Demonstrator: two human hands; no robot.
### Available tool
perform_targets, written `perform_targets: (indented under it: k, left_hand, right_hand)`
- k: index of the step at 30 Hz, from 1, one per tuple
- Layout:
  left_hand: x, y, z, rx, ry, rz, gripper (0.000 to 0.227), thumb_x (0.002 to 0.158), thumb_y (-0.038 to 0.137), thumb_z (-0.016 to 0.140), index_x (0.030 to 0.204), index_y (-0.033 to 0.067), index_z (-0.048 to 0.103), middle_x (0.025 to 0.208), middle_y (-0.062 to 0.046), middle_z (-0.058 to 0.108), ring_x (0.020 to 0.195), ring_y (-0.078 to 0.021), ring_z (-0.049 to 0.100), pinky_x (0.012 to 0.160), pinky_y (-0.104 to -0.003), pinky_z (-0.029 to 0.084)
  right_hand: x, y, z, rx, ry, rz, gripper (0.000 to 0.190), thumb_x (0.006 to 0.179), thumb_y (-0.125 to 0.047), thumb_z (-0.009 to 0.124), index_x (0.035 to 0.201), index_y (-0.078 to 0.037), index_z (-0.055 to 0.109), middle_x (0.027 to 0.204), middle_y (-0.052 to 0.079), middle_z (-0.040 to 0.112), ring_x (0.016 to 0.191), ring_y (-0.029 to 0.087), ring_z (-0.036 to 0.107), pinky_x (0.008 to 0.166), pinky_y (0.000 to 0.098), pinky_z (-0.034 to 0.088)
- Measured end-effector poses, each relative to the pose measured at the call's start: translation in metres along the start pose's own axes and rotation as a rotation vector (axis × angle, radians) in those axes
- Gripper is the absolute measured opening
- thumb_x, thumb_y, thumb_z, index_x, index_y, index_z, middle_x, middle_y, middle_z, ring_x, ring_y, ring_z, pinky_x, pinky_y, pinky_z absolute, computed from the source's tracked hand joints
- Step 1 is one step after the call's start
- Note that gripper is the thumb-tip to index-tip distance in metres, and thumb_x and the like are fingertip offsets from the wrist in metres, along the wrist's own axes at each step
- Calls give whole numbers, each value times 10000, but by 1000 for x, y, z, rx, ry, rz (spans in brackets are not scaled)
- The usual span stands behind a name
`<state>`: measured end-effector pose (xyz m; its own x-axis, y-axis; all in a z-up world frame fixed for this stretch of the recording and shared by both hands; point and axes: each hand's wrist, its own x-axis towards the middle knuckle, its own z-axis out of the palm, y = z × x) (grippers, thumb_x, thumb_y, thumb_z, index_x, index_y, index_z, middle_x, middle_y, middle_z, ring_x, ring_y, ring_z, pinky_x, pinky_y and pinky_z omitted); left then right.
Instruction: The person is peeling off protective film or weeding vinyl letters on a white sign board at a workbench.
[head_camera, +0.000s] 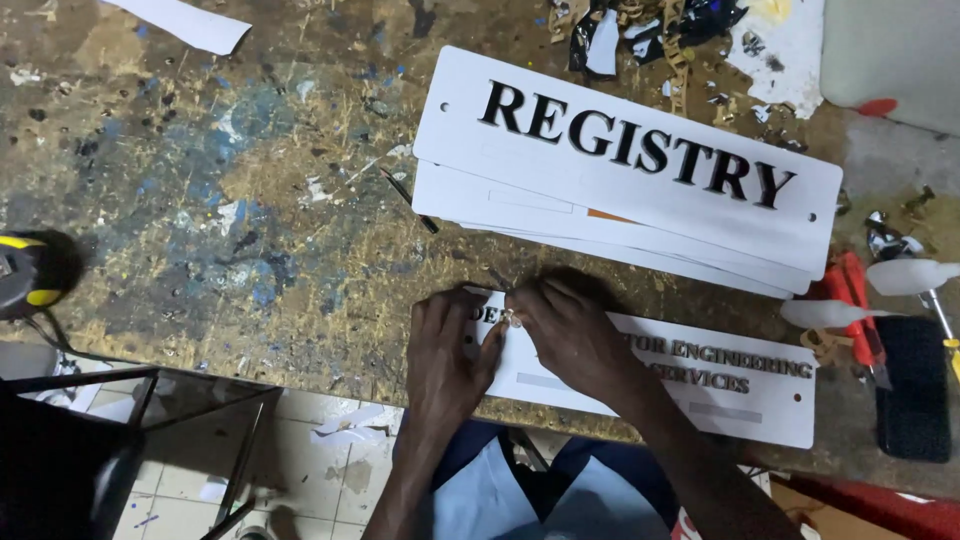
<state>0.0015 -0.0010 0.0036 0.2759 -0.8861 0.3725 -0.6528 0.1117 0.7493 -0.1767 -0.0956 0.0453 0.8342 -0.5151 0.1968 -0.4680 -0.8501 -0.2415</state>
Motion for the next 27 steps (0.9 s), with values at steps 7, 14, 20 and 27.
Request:
perform_targets:
  k: [7, 14, 20, 27]
  left_hand:
    - [-3, -3, 1, -9, 6, 0, 356, 909, 209, 877, 1243, 121, 790, 1120, -110, 697, 1109, -416, 674, 961, -511, 594]
    - [-2, -4, -1, -21, -16, -32, 340, 908, 189, 867, 1234, 125, 795, 1127, -107, 705, 1126, -414, 680, 942, -520, 610]
    - [2, -1, -5, -27, -25, -29, 317, 936, 183, 851, 1238, 111, 791, 1120, -120, 698, 1125, -429, 682, 925, -532, 617]
    - [1, -4, -5, -39, -19, -7, 284, 966, 191, 817, 1238, 114, 793, 1121, -117, 698, 1118, -423, 681, 928, -522, 613]
  right_hand:
    - [6, 0, 6, 44, 23, -28, 90, 1116, -158, 682, 1047, -105, 707, 911, 62, 641, 855, 276, 696, 674, 376, 551]
    - [6, 3, 8, 36, 14, -45, 114, 1114, -149, 680, 1023, -111, 738, 937, 73, 662, 908, 293, 724, 742, 383, 569]
    - [12, 0, -2, 141, -18, -2, 69, 1079, -70, 675, 1057, -87, 738, 965, 86, 677, 933, 329, 734, 764, 420, 570]
    - [10, -8, 5, -42, -11, 21, 79, 1077, -123, 681, 1016, -107, 729, 961, 75, 643, 941, 306, 700, 681, 408, 556]
